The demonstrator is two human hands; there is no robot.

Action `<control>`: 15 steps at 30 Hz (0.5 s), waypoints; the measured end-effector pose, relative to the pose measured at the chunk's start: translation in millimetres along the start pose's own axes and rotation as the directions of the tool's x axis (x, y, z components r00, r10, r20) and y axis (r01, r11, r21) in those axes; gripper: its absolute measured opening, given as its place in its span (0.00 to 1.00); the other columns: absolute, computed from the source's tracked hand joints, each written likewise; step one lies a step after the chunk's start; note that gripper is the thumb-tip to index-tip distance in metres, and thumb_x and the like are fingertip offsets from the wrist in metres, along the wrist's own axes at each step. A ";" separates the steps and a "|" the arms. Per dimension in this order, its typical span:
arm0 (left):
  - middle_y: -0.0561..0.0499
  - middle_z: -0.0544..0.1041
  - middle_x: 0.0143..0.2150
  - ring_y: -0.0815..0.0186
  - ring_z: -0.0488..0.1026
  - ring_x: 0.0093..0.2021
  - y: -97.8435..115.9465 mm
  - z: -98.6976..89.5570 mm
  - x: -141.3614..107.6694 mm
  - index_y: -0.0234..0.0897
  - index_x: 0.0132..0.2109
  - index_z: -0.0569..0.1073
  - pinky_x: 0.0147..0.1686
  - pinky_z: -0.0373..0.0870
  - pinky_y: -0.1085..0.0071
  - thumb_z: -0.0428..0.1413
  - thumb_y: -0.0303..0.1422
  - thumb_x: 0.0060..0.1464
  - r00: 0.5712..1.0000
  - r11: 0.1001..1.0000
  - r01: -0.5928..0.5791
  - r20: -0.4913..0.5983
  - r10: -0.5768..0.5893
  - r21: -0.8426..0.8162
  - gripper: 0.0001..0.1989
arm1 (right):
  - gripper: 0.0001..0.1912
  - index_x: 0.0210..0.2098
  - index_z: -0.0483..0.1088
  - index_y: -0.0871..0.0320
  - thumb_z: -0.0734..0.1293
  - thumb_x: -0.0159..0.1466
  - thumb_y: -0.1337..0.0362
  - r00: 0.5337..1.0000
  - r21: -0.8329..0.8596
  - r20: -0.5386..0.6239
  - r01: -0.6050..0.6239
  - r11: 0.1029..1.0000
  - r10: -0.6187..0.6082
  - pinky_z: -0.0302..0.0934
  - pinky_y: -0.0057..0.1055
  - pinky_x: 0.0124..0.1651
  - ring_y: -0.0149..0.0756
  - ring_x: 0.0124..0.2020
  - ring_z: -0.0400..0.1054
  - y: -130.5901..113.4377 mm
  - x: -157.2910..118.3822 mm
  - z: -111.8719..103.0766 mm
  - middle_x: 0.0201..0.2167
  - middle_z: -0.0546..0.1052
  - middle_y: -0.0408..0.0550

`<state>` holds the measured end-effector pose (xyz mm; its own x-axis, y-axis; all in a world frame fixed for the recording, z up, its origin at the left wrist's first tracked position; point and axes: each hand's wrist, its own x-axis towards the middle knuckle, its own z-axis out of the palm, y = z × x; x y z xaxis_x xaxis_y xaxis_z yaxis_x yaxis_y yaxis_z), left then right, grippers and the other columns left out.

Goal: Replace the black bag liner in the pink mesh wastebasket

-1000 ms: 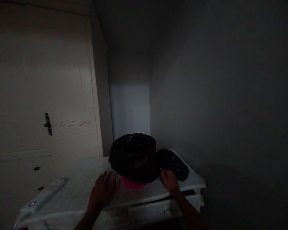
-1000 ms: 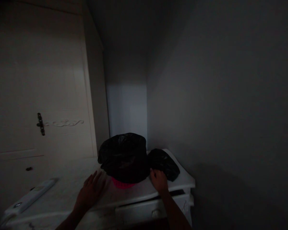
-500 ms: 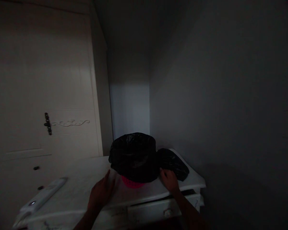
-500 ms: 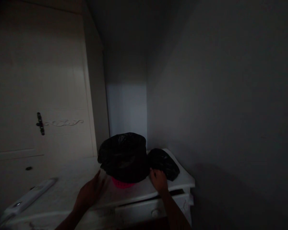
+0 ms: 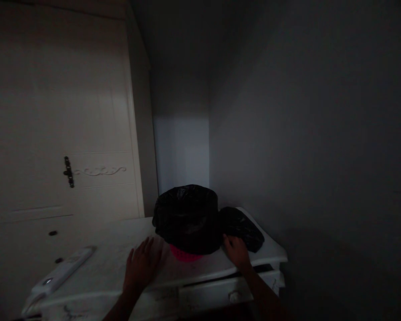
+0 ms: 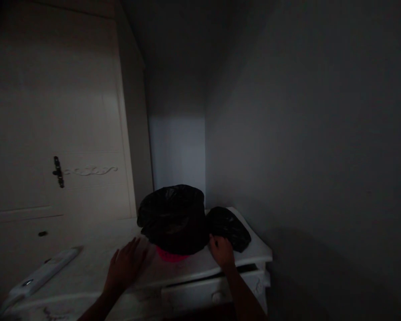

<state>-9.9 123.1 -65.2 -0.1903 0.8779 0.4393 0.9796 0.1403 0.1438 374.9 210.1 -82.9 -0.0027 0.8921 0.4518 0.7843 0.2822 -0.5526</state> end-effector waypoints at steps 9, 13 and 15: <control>0.36 0.62 0.76 0.49 0.69 0.69 -2.9 1.7 5.2 0.27 0.72 0.64 0.67 0.67 0.55 0.40 0.46 0.68 0.996 0.991 0.019 0.090 -0.007 -0.129 0.36 | 0.31 0.33 0.83 0.59 0.54 0.76 0.51 0.998 -0.046 -0.061 0.016 0.999 -0.019 0.57 0.31 0.39 0.42 0.37 0.79 4.5 -0.3 8.0 0.35 0.85 0.58; 0.33 0.70 0.71 0.48 0.77 0.61 1.9 -6.9 2.7 0.27 0.75 0.57 0.61 0.71 0.53 0.38 0.46 0.69 0.991 0.987 0.042 0.131 -0.022 -0.155 0.37 | 0.30 0.32 0.82 0.58 0.55 0.76 0.51 0.997 -0.053 -0.074 0.016 0.998 -0.020 0.57 0.31 0.39 0.42 0.38 0.78 4.1 -0.3 7.2 0.34 0.85 0.58; 0.32 0.78 0.62 0.48 0.79 0.58 3.8 -10.0 2.1 0.27 0.76 0.54 0.58 0.72 0.53 0.38 0.46 0.69 0.988 0.987 0.061 0.151 -0.038 -0.152 0.37 | 0.30 0.32 0.82 0.58 0.55 0.76 0.50 0.997 -0.048 -0.075 0.012 0.999 -0.016 0.57 0.31 0.39 0.42 0.37 0.78 4.9 0.0 7.7 0.34 0.84 0.58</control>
<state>-7.2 120.9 -54.9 -0.2153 0.9310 0.2948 0.9450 0.1225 0.3032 374.1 214.3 -90.9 0.0313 0.8588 0.5114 0.8129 0.2759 -0.5130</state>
